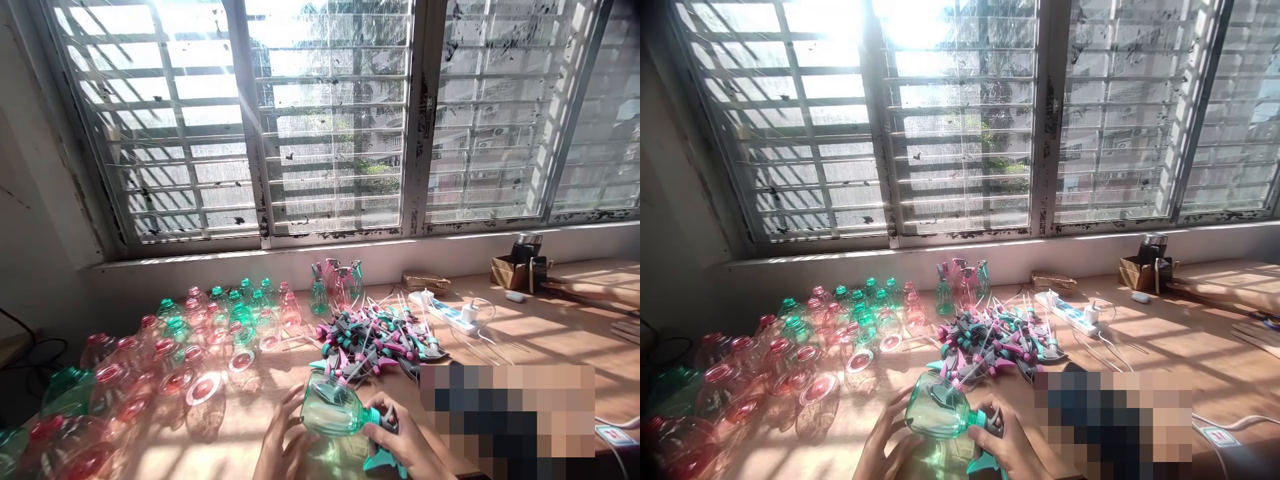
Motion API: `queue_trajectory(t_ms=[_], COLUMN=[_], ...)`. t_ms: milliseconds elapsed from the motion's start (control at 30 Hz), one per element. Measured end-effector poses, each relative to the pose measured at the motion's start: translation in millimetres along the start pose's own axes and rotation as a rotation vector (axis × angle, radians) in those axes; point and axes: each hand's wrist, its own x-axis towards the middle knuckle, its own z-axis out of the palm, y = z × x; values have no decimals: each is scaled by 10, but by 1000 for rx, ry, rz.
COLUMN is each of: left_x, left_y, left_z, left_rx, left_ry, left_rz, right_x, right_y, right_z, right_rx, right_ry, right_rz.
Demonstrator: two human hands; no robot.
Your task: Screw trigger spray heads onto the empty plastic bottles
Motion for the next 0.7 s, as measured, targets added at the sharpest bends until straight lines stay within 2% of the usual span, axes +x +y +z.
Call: queue_trajectory(t_ms=[100, 300, 533, 700], left_x=[-1, -77, 1, -28], left_y=[35, 147, 203, 193], left_z=[-12, 105, -7, 59], left_rx=[72, -114, 45, -113], left_ry=[-10, 5, -25, -13], left_rz=[30, -117, -2, -77], right_x=[13, 36, -2, 2], right_y=[41, 155, 137, 127], right_z=[-19, -48, -43, -21], right_rx=[0, 19, 33, 66], right_ry=[-3, -29, -3, -3], right_rz=[-2, -19, 27, 11])
